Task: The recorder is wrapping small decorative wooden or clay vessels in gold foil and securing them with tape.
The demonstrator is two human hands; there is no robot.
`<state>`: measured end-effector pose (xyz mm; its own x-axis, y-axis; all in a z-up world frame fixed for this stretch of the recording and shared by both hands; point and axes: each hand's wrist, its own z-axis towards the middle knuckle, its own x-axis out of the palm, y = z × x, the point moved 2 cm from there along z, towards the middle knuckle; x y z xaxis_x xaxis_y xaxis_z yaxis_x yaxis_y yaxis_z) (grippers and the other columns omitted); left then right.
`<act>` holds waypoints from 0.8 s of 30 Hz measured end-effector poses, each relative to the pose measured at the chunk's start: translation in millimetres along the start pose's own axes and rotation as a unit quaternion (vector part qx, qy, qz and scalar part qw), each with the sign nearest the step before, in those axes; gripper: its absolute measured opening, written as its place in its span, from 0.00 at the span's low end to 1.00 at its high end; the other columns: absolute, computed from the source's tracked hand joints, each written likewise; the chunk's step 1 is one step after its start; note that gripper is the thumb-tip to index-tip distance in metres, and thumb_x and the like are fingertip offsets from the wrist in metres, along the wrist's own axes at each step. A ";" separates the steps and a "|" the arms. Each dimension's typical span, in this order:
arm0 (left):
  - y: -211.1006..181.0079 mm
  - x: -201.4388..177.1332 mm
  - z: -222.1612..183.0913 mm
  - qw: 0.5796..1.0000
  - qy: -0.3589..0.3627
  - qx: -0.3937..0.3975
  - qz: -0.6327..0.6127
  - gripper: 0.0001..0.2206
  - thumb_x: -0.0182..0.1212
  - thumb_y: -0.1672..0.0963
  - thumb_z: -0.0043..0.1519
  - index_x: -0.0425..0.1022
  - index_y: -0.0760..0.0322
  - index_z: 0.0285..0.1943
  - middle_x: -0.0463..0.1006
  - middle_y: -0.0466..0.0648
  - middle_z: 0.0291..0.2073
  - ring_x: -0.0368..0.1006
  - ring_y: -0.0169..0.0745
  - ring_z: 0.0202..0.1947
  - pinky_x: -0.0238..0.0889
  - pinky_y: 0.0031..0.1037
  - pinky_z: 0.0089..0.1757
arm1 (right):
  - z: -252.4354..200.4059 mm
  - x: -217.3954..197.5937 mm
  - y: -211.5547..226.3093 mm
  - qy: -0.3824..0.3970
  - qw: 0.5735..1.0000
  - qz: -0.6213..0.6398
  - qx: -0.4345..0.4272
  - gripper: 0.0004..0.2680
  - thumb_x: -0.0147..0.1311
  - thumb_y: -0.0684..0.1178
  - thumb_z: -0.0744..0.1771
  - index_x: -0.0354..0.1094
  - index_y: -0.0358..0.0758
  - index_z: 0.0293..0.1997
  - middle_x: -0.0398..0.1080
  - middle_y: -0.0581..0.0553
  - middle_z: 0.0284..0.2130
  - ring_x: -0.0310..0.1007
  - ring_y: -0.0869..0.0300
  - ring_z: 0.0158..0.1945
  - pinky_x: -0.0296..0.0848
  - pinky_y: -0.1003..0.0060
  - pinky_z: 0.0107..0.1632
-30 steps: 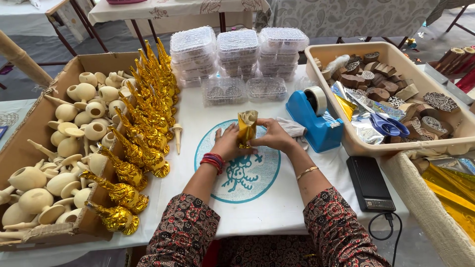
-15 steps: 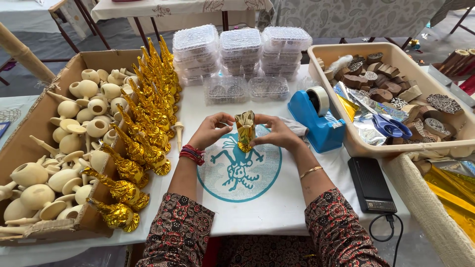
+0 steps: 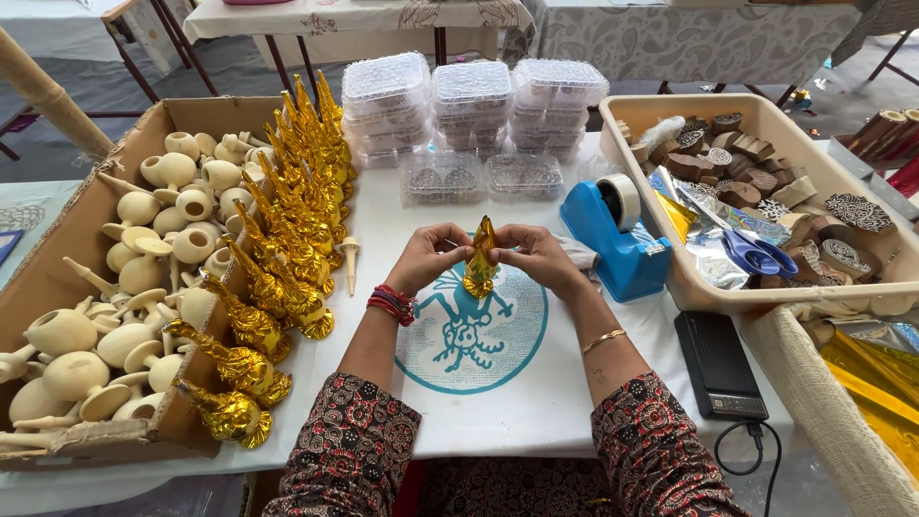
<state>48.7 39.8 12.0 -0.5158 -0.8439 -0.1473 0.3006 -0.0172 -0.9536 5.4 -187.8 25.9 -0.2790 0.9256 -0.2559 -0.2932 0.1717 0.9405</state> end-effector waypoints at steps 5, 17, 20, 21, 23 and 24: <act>-4.5 2.7 0.0 1.000 0.008 0.000 0.029 0.07 0.69 0.56 0.60 0.82 0.65 0.43 0.83 0.44 0.36 0.77 0.29 0.37 0.73 0.24 0.42 | 3.8 2.3 -10.4 -0.004 1.000 0.011 -0.013 0.09 0.60 0.49 0.67 0.77 0.39 0.49 0.78 0.48 0.38 0.77 0.65 0.44 0.77 0.64 0.50; -27.7 1.5 -7.6 0.992 0.057 0.028 0.112 0.18 0.78 0.51 0.49 0.82 0.62 0.44 0.81 0.42 0.41 0.76 0.30 0.40 0.72 0.25 0.42 | 6.4 7.2 -4.4 -0.064 0.995 -0.068 -0.030 0.05 0.63 0.48 0.65 0.75 0.41 0.39 0.77 0.51 0.34 0.75 0.65 0.39 0.73 0.67 0.47; -15.9 2.7 -4.0 0.992 0.051 0.021 0.110 0.17 0.78 0.51 0.50 0.83 0.62 0.43 0.82 0.42 0.40 0.75 0.29 0.40 0.72 0.25 0.42 | 5.9 10.2 -3.8 -0.065 0.995 -0.065 -0.027 0.04 0.63 0.48 0.65 0.75 0.41 0.38 0.77 0.52 0.32 0.74 0.65 0.38 0.73 0.67 0.47; -10.3 3.3 -1.9 0.993 0.039 0.009 0.107 0.16 0.78 0.51 0.51 0.83 0.62 0.43 0.82 0.43 0.39 0.75 0.29 0.39 0.72 0.25 0.43 | 5.4 11.7 -2.7 -0.064 0.995 -0.066 -0.024 0.04 0.63 0.47 0.65 0.75 0.41 0.37 0.76 0.52 0.31 0.73 0.65 0.38 0.73 0.67 0.47; -4.3 4.1 -0.2 0.994 0.022 -0.002 0.103 0.15 0.78 0.51 0.53 0.84 0.63 0.42 0.82 0.44 0.37 0.74 0.29 0.38 0.71 0.25 0.42 | 4.6 11.8 0.1 -0.064 0.995 -0.069 -0.024 0.04 0.63 0.47 0.65 0.76 0.40 0.37 0.76 0.52 0.31 0.72 0.66 0.37 0.72 0.67 0.47; -0.9 4.3 0.3 0.995 0.006 -0.013 0.098 0.14 0.78 0.51 0.55 0.84 0.64 0.41 0.82 0.45 0.35 0.73 0.29 0.38 0.71 0.25 0.42 | 3.7 12.1 1.1 -0.063 0.995 -0.071 -0.025 0.04 0.63 0.47 0.65 0.76 0.40 0.37 0.76 0.52 0.31 0.72 0.66 0.37 0.72 0.66 0.47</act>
<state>46.4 36.0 12.3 -0.4584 -0.8236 -0.3340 0.3754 0.1612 -0.9127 5.1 -175.1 24.7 -0.1155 0.9283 -0.3534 -0.3670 0.2907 0.8836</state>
